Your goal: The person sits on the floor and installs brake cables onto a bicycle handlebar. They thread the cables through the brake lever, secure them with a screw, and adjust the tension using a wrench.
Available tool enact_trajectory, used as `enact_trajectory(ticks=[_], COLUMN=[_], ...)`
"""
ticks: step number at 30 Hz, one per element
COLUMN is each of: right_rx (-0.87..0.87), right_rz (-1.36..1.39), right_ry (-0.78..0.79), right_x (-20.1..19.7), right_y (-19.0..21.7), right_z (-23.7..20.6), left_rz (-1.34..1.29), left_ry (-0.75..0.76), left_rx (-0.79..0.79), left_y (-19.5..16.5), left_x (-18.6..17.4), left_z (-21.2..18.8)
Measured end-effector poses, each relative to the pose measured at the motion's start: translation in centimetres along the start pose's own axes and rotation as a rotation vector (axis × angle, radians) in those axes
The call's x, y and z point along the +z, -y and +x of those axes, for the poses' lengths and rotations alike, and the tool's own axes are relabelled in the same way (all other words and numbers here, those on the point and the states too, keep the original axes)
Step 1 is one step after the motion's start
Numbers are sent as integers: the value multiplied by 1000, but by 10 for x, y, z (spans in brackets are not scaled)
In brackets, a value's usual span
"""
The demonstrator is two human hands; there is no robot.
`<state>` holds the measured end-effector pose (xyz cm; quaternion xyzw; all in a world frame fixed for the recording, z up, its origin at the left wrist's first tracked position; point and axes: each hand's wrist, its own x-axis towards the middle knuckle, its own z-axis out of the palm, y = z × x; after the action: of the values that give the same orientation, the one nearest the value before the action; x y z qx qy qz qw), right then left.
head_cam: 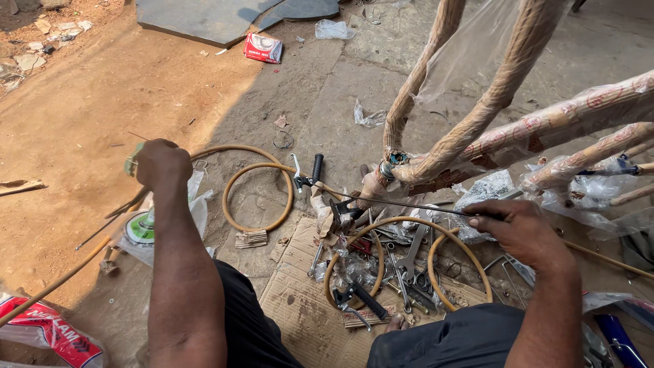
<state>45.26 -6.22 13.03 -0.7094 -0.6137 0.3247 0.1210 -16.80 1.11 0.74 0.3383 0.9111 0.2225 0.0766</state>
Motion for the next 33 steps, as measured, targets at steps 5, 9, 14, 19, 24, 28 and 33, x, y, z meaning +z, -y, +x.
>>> enact_trajectory(ticks=[5,9,14,19,24,28,33], right_rx=[-206,-278,-400,-785,-774,-623,-322], right_rz=[69,163,184,251,89,371,190], right_ry=[168,19,-39,23,-169,-123,-61], right_x=[35,60,92,90,57,54,104], right_y=[21,46,73,85,76,45,29], right_z=[13,13,5,-21,-35,-42,-29], left_rz=[23,202,-465,-571,-481,-250,85], left_ry=[196,335,272,751,487,418,609], left_rx=[59,198,795,1248,1392,1379,1291], left_y=[-42,-74,-120,-148,-160,-153,-165], left_x=[1,-14,-30,-36,-63,-83,-64], left_z=[-25,-55,-139,-244,-257,-257,-275])
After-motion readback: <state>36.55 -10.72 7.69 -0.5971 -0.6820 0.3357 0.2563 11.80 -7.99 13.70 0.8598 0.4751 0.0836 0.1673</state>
